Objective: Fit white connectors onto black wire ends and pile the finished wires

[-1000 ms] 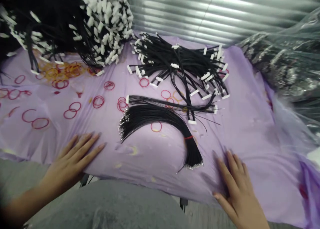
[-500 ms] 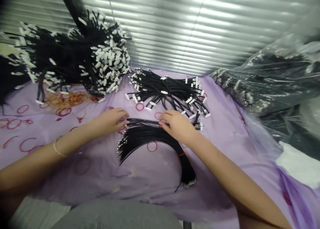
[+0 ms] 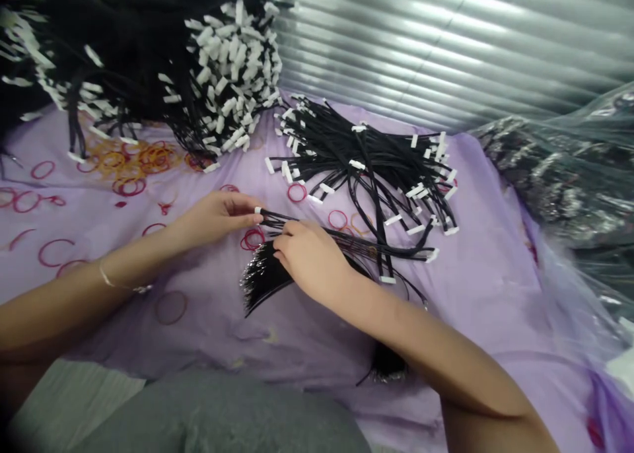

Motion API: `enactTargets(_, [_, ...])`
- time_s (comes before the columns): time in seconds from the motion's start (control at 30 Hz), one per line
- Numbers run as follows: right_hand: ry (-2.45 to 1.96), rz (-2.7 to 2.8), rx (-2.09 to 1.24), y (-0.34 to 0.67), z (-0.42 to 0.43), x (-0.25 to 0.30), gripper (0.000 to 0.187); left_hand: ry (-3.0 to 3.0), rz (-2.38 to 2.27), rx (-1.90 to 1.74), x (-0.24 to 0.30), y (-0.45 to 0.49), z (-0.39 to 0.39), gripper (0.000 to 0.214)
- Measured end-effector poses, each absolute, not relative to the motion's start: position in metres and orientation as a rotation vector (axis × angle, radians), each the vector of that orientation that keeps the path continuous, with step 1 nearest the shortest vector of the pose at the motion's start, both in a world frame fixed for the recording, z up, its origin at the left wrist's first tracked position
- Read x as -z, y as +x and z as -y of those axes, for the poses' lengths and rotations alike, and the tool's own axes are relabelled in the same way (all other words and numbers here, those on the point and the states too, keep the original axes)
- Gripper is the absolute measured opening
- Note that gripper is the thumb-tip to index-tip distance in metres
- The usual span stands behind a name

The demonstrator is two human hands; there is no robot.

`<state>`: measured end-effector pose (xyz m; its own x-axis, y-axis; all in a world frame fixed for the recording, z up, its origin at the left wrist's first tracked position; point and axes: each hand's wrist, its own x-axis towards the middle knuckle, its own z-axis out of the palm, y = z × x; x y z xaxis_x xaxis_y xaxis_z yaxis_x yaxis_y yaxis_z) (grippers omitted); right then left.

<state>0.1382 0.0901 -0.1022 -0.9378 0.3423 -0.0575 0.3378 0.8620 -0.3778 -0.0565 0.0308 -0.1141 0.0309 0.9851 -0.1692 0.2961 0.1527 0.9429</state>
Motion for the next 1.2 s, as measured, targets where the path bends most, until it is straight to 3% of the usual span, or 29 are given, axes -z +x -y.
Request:
enactTargets(0.27, [-0.887, 3.018, -0.545, 0.132, -0.099, 0.102, 0.023, 1.184, -1.571, -1.169, 0.113, -0.059, -0.042, 0.018])
enactTargets(0.5, [-0.813, 3.076, -0.707, 0.122, -0.112, 0.103, 0.006, 0.856, -1.41, -1.162, 0.116, -0.057, -0.041, 0.017])
enactTargets(0.97, [-0.812, 2.559, -1.243, 0.146, -0.108, 0.103, 0.013, 0.323, -1.243, -1.113, 0.118, -0.034, -0.009, 0.008])
enactTargets(1.2, [-0.868, 2.483, -1.227, 0.145, -0.102, 0.103, 0.014, 0.454, -1.244, -1.076, 0.126, -0.03, -0.002, 0.018])
